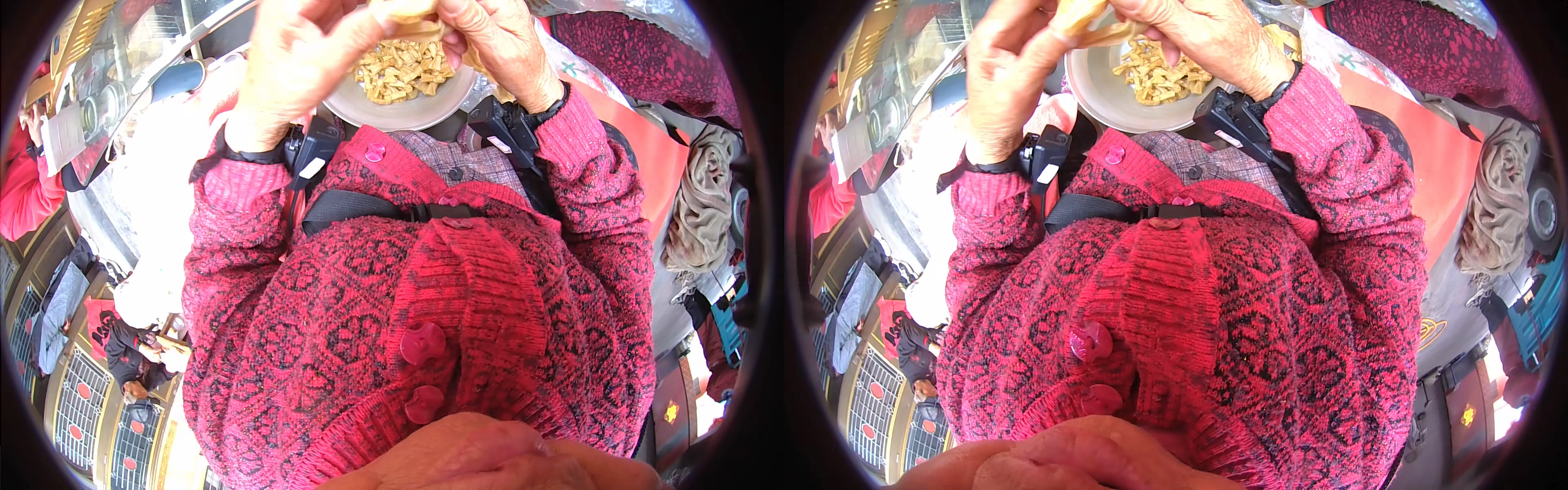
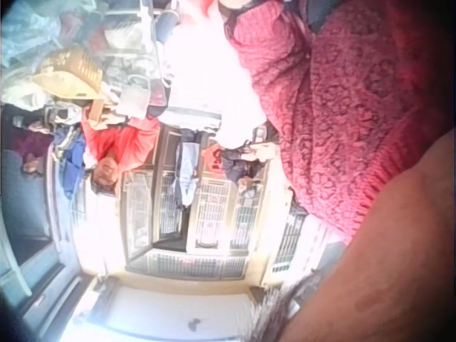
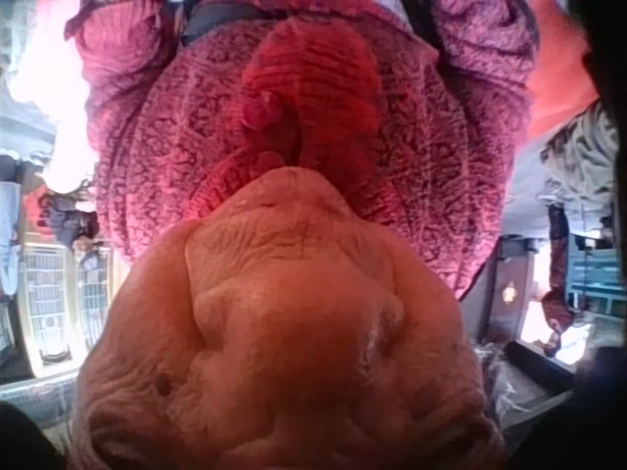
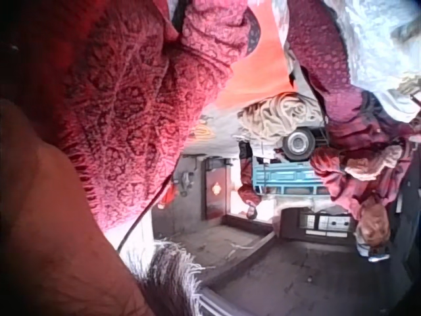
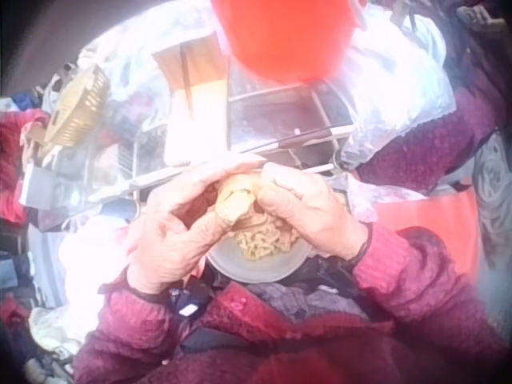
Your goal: The person sits on the floor and repeatedly breaks flat, dry, yellow food pieces by hand into smaller fragments, dropping them into a white bowl held between the legs. The person occasionally picks up a white cloth and wipes the bowl's rim before resuming breaking.
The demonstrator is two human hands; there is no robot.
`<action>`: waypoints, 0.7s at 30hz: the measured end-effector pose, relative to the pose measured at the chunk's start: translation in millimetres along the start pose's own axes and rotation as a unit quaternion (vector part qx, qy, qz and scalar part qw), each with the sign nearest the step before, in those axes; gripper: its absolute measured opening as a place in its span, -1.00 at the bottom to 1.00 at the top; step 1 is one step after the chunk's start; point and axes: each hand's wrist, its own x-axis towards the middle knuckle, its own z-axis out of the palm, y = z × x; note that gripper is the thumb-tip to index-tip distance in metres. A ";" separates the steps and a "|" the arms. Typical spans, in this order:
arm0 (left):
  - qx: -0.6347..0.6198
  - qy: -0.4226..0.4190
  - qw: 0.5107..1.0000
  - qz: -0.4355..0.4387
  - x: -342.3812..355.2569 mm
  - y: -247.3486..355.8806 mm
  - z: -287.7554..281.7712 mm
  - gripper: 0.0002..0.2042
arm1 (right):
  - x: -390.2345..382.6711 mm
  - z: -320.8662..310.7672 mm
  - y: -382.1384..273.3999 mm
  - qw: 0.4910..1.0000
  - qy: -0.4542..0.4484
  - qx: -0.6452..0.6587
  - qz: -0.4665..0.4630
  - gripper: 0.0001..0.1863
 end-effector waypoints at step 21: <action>-0.424 0.063 0.897 -0.110 -9.0 -8.0 -12.4 -0.45 | -17.9 -52.4 33.8 0.984 0.138 -0.108 -0.021 -0.84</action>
